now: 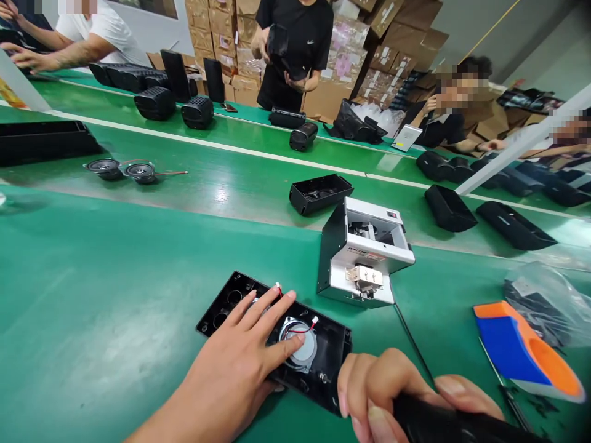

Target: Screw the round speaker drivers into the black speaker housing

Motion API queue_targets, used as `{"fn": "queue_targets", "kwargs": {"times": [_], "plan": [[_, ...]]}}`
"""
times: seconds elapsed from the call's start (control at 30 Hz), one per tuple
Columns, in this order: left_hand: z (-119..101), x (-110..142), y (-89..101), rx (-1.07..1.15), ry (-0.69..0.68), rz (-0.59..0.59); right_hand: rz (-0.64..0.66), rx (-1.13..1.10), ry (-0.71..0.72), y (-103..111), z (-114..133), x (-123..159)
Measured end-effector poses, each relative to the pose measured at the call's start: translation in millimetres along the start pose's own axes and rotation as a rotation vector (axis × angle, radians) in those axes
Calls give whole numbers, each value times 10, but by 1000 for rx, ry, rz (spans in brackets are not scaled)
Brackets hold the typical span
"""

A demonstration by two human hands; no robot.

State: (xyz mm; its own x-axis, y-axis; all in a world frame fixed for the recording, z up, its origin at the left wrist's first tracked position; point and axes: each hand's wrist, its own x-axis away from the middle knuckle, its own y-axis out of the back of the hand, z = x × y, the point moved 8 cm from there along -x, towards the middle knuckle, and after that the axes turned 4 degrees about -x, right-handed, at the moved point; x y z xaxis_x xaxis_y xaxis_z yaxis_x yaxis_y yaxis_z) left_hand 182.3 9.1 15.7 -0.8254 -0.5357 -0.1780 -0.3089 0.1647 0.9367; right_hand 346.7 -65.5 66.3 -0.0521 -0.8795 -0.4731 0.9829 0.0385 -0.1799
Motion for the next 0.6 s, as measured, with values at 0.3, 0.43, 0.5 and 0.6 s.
{"fn": "queue_targets", "kwargs": {"times": [0.3, 0.43, 0.5, 0.6], "plan": [[-24, -9, 36, -4, 1, -13, -273, 89, 286, -64, -16, 115], [-21, 2, 43, -13, 0, -16, -88, 33, 229, -70, -33, 23], [-10, 22, 26, -17, -3, -26, 93, 14, 90, -135, -144, 16], [9, 54, -27, -14, -9, -41, 125, 32, -63, -109, -290, 93]]}}
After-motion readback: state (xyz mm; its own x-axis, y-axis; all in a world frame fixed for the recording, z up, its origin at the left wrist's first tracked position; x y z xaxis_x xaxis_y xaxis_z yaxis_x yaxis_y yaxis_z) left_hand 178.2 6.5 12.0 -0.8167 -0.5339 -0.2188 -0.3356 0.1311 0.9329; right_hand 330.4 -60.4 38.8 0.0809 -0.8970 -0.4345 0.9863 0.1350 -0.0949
